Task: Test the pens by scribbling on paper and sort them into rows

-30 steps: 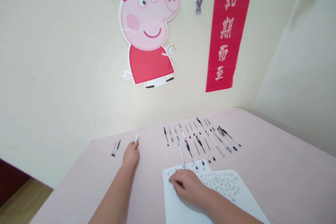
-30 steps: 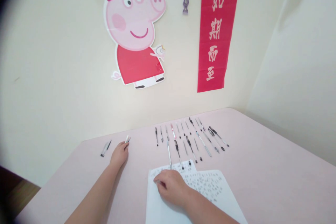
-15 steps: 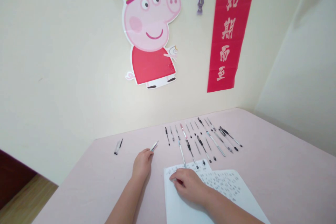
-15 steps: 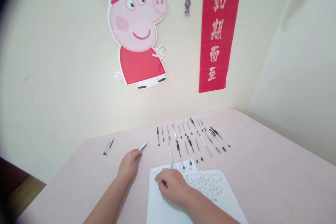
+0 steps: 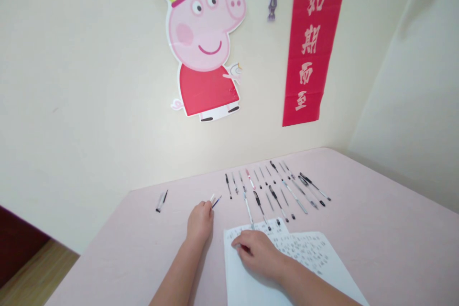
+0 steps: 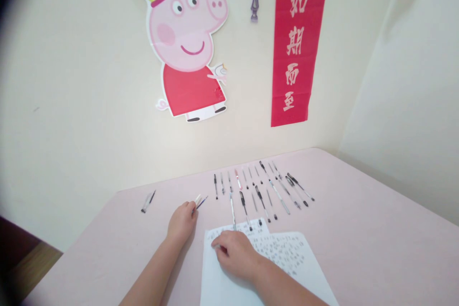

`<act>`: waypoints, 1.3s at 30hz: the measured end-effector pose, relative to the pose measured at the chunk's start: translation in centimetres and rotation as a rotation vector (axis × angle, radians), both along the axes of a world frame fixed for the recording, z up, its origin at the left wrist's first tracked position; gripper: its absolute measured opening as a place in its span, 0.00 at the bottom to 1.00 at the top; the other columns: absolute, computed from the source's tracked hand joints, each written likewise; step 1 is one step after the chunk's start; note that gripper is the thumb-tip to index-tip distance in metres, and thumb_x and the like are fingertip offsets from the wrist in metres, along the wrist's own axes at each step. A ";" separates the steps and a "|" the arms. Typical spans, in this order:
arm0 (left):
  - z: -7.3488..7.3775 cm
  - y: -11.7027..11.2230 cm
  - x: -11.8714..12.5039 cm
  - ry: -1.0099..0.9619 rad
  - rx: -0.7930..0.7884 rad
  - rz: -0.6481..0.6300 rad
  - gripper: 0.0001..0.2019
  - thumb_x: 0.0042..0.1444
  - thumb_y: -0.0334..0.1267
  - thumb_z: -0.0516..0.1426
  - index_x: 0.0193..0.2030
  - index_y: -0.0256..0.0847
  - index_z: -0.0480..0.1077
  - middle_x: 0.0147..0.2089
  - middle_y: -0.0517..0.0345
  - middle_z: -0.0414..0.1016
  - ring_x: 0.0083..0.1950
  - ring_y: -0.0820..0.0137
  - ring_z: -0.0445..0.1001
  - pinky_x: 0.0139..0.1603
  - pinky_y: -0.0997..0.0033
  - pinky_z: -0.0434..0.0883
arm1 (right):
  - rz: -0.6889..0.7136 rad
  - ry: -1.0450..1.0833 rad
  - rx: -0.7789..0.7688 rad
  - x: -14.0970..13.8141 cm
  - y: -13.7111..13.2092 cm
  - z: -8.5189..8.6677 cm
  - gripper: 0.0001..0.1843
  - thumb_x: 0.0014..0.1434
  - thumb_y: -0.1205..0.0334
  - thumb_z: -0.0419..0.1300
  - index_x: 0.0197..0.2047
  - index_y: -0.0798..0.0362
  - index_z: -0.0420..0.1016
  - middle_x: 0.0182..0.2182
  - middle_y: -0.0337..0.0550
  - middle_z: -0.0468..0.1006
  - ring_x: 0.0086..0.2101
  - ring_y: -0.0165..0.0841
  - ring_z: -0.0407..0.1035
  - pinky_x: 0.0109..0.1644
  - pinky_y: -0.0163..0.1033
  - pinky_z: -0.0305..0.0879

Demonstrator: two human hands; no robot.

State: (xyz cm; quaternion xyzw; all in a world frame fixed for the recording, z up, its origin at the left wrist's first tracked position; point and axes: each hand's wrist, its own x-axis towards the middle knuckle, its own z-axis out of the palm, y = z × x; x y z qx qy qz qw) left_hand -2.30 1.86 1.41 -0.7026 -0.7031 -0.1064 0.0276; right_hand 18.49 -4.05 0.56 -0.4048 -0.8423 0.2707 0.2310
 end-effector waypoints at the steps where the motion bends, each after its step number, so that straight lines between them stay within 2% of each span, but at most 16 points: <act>1: 0.0 0.0 0.0 0.009 -0.003 -0.005 0.08 0.56 0.31 0.48 0.34 0.41 0.68 0.34 0.54 0.70 0.37 0.68 0.70 0.36 0.71 0.60 | 0.000 0.005 0.003 0.0 0.0 -0.1 0.17 0.54 0.69 0.51 0.42 0.49 0.77 0.34 0.41 0.79 0.36 0.32 0.71 0.43 0.34 0.62; 7: 0.0 -0.3 0.2 0.017 0.017 -0.049 0.07 0.56 0.30 0.48 0.33 0.41 0.66 0.34 0.55 0.70 0.37 0.67 0.69 0.36 0.71 0.59 | 0.006 0.014 0.009 0.1 0.0 0.1 0.17 0.53 0.70 0.51 0.41 0.49 0.78 0.34 0.40 0.79 0.35 0.31 0.71 0.42 0.33 0.62; 14: -0.6 -0.8 0.4 -0.146 0.042 -0.156 0.05 0.52 0.28 0.50 0.30 0.42 0.63 0.32 0.58 0.69 0.36 0.68 0.67 0.36 0.72 0.58 | 0.000 0.021 0.006 0.1 0.0 0.0 0.17 0.54 0.69 0.51 0.41 0.49 0.78 0.34 0.41 0.79 0.34 0.32 0.70 0.42 0.34 0.62; 18: -1.4 -0.9 0.2 -0.389 0.068 -0.186 0.06 0.49 0.26 0.50 0.29 0.42 0.61 0.29 0.60 0.67 0.33 0.70 0.66 0.35 0.73 0.59 | -0.013 0.073 0.001 0.0 0.3 -0.7 0.17 0.54 0.69 0.52 0.43 0.50 0.77 0.33 0.42 0.78 0.34 0.32 0.69 0.41 0.35 0.62; 23: -1.7 -1.5 0.5 -0.837 0.055 -0.190 0.03 0.47 0.30 0.52 0.29 0.42 0.62 0.28 0.62 0.68 0.32 0.70 0.67 0.35 0.72 0.62 | -0.095 0.290 -0.052 -0.1 1.1 -1.4 0.23 0.52 0.73 0.52 0.52 0.50 0.72 0.33 0.42 0.75 0.29 0.29 0.66 0.36 0.35 0.63; 26: -1.4 -2.2 1.1 -1.106 0.042 -0.213 0.04 0.45 0.32 0.54 0.28 0.42 0.62 0.29 0.62 0.69 0.34 0.70 0.68 0.37 0.72 0.64 | -0.131 0.465 -0.130 -0.2 1.6 -2.0 0.28 0.51 0.74 0.52 0.56 0.48 0.68 0.39 0.42 0.74 0.26 0.27 0.64 0.34 0.34 0.64; 29: -1.0 -3.0 1.8 -1.256 -0.046 -0.257 0.05 0.47 0.34 0.56 0.28 0.42 0.61 0.30 0.61 0.69 0.33 0.72 0.68 0.36 0.73 0.64 | -0.146 0.632 -0.244 -0.5 1.9 -2.7 0.32 0.51 0.73 0.51 0.59 0.45 0.63 0.48 0.44 0.70 0.28 0.26 0.66 0.30 0.33 0.65; 32: -0.8 -3.5 2.2 -1.266 -0.120 -0.280 0.07 0.46 0.35 0.58 0.27 0.41 0.62 0.29 0.62 0.69 0.32 0.73 0.67 0.34 0.75 0.64 | -0.152 0.720 -0.357 -0.7 2.0 -3.2 0.31 0.51 0.70 0.51 0.59 0.45 0.63 0.53 0.48 0.64 0.28 0.26 0.68 0.23 0.31 0.64; 34: -1.0 -3.5 2.2 -1.227 -0.129 -0.287 0.07 0.45 0.35 0.59 0.27 0.41 0.63 0.29 0.62 0.69 0.32 0.72 0.67 0.35 0.74 0.64 | -0.159 0.752 -0.379 -0.8 2.1 -3.3 0.29 0.51 0.69 0.52 0.57 0.46 0.66 0.54 0.49 0.63 0.27 0.26 0.69 0.22 0.31 0.64; 39: -1.8 -3.0 1.2 -1.022 -0.082 -0.303 0.03 0.46 0.35 0.56 0.28 0.40 0.65 0.31 0.60 0.71 0.35 0.70 0.69 0.38 0.72 0.65 | -0.205 0.767 -0.262 -0.6 2.1 -3.7 0.29 0.51 0.71 0.52 0.57 0.46 0.67 0.51 0.49 0.65 0.27 0.25 0.68 0.25 0.31 0.66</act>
